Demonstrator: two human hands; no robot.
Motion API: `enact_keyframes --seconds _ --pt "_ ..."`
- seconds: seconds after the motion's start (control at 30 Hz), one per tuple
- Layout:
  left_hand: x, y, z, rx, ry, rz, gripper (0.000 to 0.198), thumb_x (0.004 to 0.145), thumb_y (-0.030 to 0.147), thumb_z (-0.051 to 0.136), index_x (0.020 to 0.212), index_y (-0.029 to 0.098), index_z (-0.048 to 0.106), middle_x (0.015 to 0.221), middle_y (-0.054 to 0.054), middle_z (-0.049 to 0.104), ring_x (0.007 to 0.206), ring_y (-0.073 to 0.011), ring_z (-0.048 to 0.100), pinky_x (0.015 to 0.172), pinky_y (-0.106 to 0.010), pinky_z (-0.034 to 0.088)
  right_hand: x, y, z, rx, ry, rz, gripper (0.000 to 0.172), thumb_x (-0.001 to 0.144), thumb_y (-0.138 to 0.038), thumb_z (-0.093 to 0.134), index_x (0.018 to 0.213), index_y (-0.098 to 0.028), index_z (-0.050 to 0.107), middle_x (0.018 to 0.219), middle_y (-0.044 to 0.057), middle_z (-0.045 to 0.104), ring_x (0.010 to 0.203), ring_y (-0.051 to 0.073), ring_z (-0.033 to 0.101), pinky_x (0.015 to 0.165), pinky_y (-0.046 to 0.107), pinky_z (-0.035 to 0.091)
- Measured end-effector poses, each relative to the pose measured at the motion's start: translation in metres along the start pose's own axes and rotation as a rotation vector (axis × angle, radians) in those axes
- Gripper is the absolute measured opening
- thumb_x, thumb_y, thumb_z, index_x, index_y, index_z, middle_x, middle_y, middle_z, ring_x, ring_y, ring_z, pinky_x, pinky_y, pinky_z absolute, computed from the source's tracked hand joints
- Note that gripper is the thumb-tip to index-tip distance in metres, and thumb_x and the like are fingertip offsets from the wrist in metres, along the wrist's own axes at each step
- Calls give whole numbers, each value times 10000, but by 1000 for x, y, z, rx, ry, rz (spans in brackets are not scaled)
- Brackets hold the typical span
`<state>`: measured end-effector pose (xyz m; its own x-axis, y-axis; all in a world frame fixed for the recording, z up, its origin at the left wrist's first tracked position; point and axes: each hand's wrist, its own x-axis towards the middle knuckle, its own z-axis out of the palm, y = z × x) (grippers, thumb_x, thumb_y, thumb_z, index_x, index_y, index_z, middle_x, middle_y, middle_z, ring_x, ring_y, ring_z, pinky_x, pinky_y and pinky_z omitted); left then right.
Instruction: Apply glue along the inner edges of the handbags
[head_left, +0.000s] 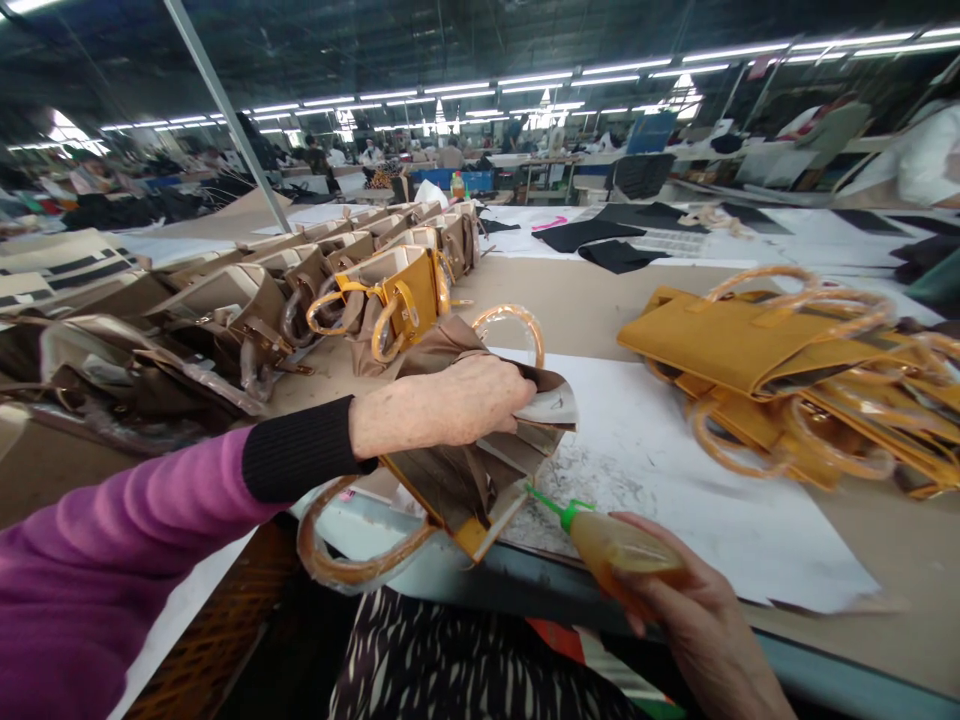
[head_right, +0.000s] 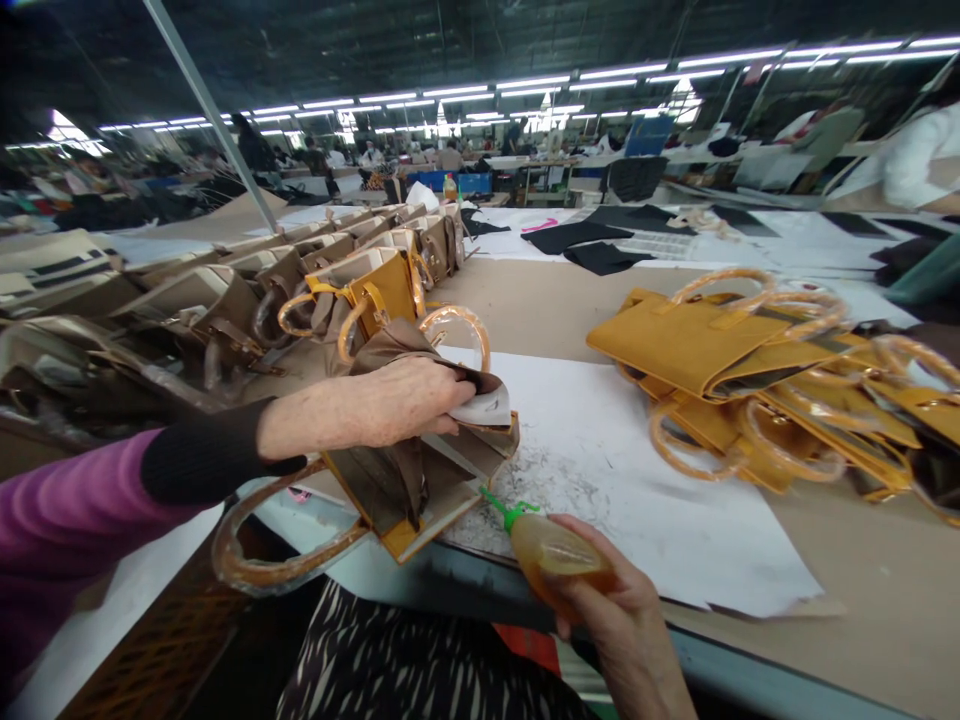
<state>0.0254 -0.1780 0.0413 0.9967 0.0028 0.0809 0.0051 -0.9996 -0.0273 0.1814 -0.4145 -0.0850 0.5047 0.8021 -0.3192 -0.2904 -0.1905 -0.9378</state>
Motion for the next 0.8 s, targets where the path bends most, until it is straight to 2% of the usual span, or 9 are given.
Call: enact_keyframes --seconds 0.13,0.23,0.37,0.4,0.47,0.53,0.57,0.7,0.8 --pt "9 -4 -5 -5 -59 -53 163 873 298 574 877 135 574 811 -45 598 702 -158 550 603 -283 381 5 5 0 -64 11 -64 407 664 -370 765 1029 -203 696 770 26 703 429 122 473 427 245 421" --pt "17 -8 -8 15 -76 -65 161 858 279 590 932 136 584 785 -34 614 675 -151 555 584 -270 369 11 8 -1 -127 0 -155 328 692 -332 727 1009 -245 727 891 22 717 467 128 498 422 235 427" --pt "23 -10 -11 23 -78 -64 153 832 272 622 911 146 584 735 -16 613 613 -141 544 534 -267 337 23 4 -6 -290 -61 -276 366 684 -249 649 1039 -250 738 950 22 724 526 166 569 460 251 483" --pt "24 -10 -12 28 -98 -80 150 827 280 629 883 147 587 728 -16 614 608 -146 549 524 -270 331 25 3 -6 -331 -69 -299 385 678 -235 628 1047 -241 738 959 28 726 599 198 615 512 267 517" --pt "25 -8 -15 43 -144 -115 165 819 293 639 876 145 594 731 -24 626 612 -161 565 514 -276 330 26 0 -5 -387 -63 -348 394 690 -222 595 1058 -232 736 1002 37 721 829 261 665 723 331 556" --pt "27 -7 -20 51 -172 -129 205 820 304 638 939 141 598 756 -38 646 636 -178 581 523 -281 342 24 1 -3 -418 -65 -414 383 725 -208 565 1066 -247 733 1064 27 705 1032 278 624 946 393 472" --pt "29 -6 -22 46 -184 -131 228 821 304 637 974 140 597 776 -46 656 654 -184 588 533 -281 352 23 2 -1 -430 -73 -453 395 734 -187 542 1073 -260 730 1107 17 690 1091 269 598 1012 403 416" --pt "35 -6 -33 -3 -247 -153 221 826 267 616 1009 144 608 835 -58 677 714 -190 606 573 -270 377 22 7 2 -523 -115 -590 543 693 -99 456 1144 -287 694 1273 -23 591 1205 235 519 1089 388 324" --pt "39 -7 -37 -13 -250 -173 184 815 238 612 970 140 625 817 -54 675 703 -192 608 560 -267 368 16 -3 -7 -561 -52 -620 474 777 -123 478 1164 -310 680 1305 -33 566 1223 238 502 1116 396 279"
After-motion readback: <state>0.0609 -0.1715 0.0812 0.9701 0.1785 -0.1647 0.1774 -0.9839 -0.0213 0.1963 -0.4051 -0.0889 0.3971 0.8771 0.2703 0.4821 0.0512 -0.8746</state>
